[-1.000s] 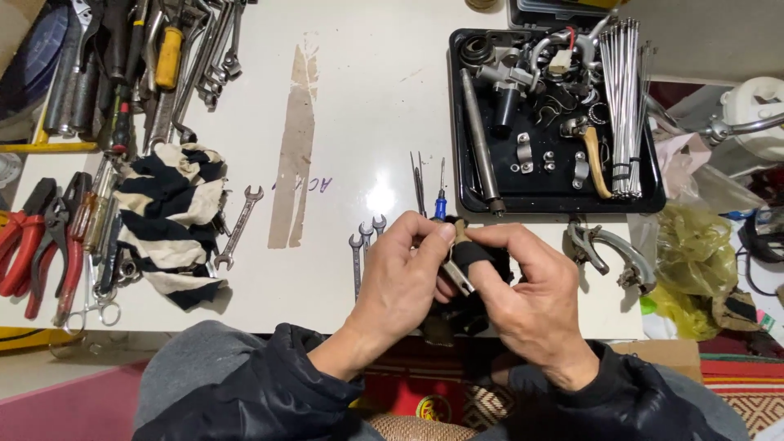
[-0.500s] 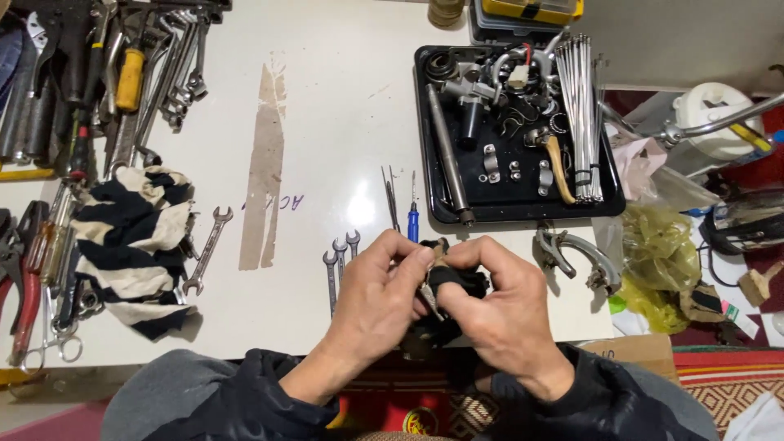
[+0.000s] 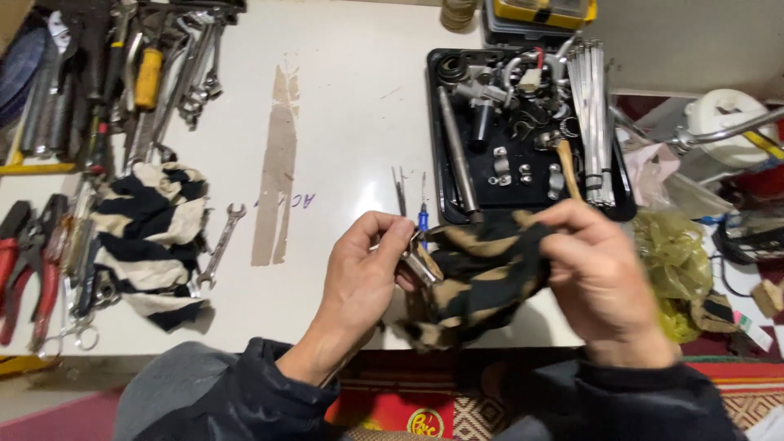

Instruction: The person holds a small mechanical part with a wooden handle and cleans it using a cloth. They rotate the part to wipe different sides and then place it into a black tray filled with other tools and parts.

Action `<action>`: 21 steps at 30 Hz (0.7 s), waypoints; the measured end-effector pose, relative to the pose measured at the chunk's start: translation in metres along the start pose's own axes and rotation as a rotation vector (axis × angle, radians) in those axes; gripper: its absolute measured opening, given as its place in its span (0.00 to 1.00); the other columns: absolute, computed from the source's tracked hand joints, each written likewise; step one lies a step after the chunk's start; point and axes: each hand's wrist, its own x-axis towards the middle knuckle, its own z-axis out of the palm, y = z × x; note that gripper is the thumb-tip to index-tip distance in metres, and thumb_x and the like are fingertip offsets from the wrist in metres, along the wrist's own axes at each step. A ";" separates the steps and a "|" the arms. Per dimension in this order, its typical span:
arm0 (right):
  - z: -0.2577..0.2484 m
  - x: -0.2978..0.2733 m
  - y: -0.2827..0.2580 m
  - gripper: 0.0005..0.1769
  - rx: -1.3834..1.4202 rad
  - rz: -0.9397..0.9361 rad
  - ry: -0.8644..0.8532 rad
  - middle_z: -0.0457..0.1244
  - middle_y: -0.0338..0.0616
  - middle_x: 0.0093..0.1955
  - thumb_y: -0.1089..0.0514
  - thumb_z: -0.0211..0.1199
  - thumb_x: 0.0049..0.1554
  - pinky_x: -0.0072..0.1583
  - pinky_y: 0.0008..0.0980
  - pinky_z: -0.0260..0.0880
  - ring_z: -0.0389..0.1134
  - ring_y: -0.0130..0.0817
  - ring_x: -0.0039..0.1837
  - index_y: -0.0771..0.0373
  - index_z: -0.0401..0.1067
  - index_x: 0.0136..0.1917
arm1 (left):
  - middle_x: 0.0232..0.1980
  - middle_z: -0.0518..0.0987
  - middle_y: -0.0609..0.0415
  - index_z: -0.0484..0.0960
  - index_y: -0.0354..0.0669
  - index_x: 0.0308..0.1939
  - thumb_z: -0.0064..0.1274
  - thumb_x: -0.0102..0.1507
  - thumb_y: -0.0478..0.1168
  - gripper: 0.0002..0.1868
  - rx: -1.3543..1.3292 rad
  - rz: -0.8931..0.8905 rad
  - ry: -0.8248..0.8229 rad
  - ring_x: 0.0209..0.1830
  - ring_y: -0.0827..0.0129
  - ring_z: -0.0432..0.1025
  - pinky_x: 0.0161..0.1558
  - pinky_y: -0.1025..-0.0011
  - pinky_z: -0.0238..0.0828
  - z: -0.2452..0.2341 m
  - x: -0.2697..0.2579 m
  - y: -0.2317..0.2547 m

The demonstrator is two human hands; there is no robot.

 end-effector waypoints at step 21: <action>-0.015 0.002 0.005 0.17 -1.457 -0.556 -0.017 0.71 0.43 0.59 0.54 0.63 0.58 0.65 0.38 0.66 0.70 0.41 0.63 0.57 0.79 0.59 | 0.26 0.79 0.50 0.81 0.40 0.41 0.55 0.66 0.42 0.09 -0.160 0.010 -0.034 0.20 0.69 0.74 0.22 0.77 0.74 0.003 0.010 -0.025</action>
